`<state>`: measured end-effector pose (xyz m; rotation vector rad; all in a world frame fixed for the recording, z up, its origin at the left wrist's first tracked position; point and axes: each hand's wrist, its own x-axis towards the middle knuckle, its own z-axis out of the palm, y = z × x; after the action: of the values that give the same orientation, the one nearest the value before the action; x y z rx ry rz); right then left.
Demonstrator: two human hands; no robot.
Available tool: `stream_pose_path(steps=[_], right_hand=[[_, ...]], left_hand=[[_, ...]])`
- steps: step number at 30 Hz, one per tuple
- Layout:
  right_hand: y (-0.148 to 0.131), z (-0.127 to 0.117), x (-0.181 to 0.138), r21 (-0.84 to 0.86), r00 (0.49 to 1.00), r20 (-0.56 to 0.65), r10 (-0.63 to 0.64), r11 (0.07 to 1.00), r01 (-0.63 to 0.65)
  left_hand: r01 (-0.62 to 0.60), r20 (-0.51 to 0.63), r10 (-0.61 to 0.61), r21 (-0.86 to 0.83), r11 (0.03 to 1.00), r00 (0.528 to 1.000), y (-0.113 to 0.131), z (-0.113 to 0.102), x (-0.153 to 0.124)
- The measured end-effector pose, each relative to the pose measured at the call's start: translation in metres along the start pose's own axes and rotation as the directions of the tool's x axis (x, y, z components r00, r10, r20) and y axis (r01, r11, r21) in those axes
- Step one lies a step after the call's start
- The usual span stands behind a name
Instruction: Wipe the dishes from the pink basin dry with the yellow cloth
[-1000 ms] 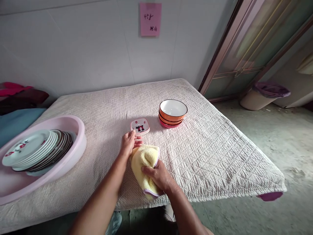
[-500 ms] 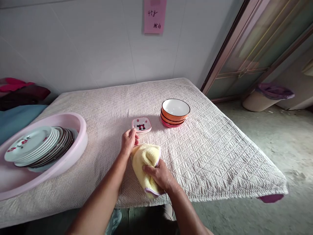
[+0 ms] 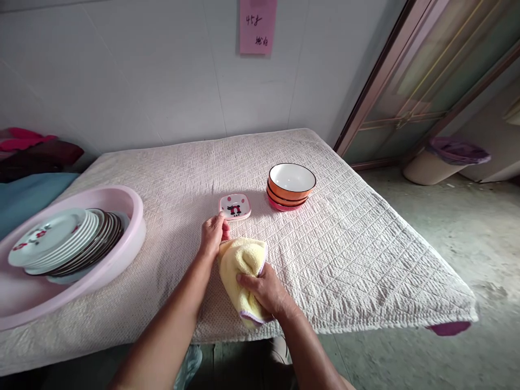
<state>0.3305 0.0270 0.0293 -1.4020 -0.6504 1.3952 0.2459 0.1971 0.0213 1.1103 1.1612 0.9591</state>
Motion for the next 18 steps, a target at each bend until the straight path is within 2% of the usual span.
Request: stream_pose_path(steps=[3,8,15,18], right_hand=[[-0.003,0.001,0.0,-0.01,1.0,-0.004,-0.004,1.0,0.004],[-0.002,0.006,0.002,-0.01,1.0,-0.016,-0.009,1.0,0.009],[-0.002,0.028,0.008,0.003,1.0,0.009,-0.014,1.0,0.014],[-0.001,0.034,0.01,0.011,1.0,0.007,-0.01,1.0,0.01]], left_hand=[[0.027,0.002,-0.027,-0.04,0.999,1.0,-0.001,-0.003,-0.001],[-0.013,0.056,0.014,-0.012,1.0,0.998,-0.001,-0.012,-0.009],[0.021,-0.011,-0.022,-0.046,0.999,1.0,0.005,-0.033,-0.012],[0.049,0.002,-0.049,-0.086,0.995,0.999,0.006,-0.036,-0.009]])
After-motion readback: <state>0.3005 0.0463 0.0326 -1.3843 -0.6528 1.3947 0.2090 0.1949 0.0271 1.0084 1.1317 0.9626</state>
